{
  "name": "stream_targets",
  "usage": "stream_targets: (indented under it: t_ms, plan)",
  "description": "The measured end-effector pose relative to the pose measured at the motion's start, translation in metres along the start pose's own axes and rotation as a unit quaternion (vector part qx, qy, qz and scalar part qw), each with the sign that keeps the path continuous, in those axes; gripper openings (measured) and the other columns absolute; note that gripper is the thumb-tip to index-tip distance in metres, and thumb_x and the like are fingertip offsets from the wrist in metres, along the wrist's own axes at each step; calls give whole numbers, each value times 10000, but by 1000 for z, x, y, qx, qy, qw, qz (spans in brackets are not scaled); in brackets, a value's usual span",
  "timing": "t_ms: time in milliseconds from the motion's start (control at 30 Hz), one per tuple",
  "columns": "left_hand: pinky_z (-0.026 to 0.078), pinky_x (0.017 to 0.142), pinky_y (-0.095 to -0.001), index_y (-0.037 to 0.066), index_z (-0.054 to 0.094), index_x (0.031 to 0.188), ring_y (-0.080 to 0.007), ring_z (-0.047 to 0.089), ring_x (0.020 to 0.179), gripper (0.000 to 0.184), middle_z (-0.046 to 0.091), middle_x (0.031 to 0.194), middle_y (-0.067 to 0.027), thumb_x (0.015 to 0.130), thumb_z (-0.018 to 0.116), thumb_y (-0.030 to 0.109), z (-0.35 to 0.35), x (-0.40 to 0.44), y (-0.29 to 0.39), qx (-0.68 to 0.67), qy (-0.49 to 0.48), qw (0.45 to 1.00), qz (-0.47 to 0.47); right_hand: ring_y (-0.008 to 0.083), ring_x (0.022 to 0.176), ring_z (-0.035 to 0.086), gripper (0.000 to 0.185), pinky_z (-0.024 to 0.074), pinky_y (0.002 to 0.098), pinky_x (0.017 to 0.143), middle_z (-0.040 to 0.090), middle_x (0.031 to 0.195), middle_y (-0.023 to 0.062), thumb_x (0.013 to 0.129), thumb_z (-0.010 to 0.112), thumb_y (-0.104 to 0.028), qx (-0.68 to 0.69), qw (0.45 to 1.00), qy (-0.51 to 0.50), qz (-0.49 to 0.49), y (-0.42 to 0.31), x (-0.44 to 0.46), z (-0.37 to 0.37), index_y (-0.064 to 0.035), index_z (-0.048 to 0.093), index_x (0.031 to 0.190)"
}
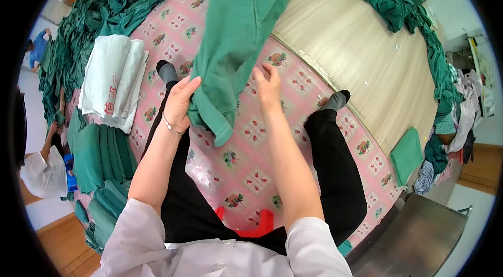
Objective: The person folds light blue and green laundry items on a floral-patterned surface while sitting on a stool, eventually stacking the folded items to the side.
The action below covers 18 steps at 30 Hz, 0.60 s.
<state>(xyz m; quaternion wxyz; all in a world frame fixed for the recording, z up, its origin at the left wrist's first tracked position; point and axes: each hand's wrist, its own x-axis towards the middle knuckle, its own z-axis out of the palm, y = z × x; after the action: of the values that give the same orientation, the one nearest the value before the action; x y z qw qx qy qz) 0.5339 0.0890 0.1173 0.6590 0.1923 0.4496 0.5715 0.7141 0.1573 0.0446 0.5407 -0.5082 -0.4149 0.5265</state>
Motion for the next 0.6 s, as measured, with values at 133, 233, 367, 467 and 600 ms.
stream_targets:
  t_ms: [133,233,367,467,600]
  plan:
    - [495,671,-251,0,584,984,-117,605,742,184,628,884,-52,861,540,130,5,1,2,-7,-28,1000,-10,202,992,523,496,405,313,879,542,1087,99,852,533,-332,73,929,-76,354,32,-8,10,-5,435,1213]
    - [496,666,-249,11,589,988,-105,603,750,177,629,886,-44,857,546,122,8,-7,10,-27,-37,999,-10,242,1052,508,514,396,373,929,511,1179,123,797,607,-222,281,882,-179,333,31,-18,23,21,418,1209]
    - [486,657,-242,15,593,973,-90,591,736,164,627,875,-25,854,553,121,-5,-18,17,-31,-33,999,14,263,999,540,439,431,373,896,543,1121,131,751,598,-55,357,887,-83,279,10,-9,8,21,466,1163]
    - [469,653,-233,26,596,950,-79,573,719,143,623,859,-10,854,561,125,-19,-25,24,43,2,997,60,281,966,559,390,457,397,871,557,1085,158,735,575,-6,314,939,-13,140,-36,-4,-45,37,498,1115]
    - [444,665,-214,30,577,907,-69,553,743,112,616,862,-13,856,563,129,-28,-67,50,-36,46,973,225,266,905,573,422,474,358,818,566,1046,124,725,523,66,210,977,13,-11,-159,-41,-111,-5,479,1139]
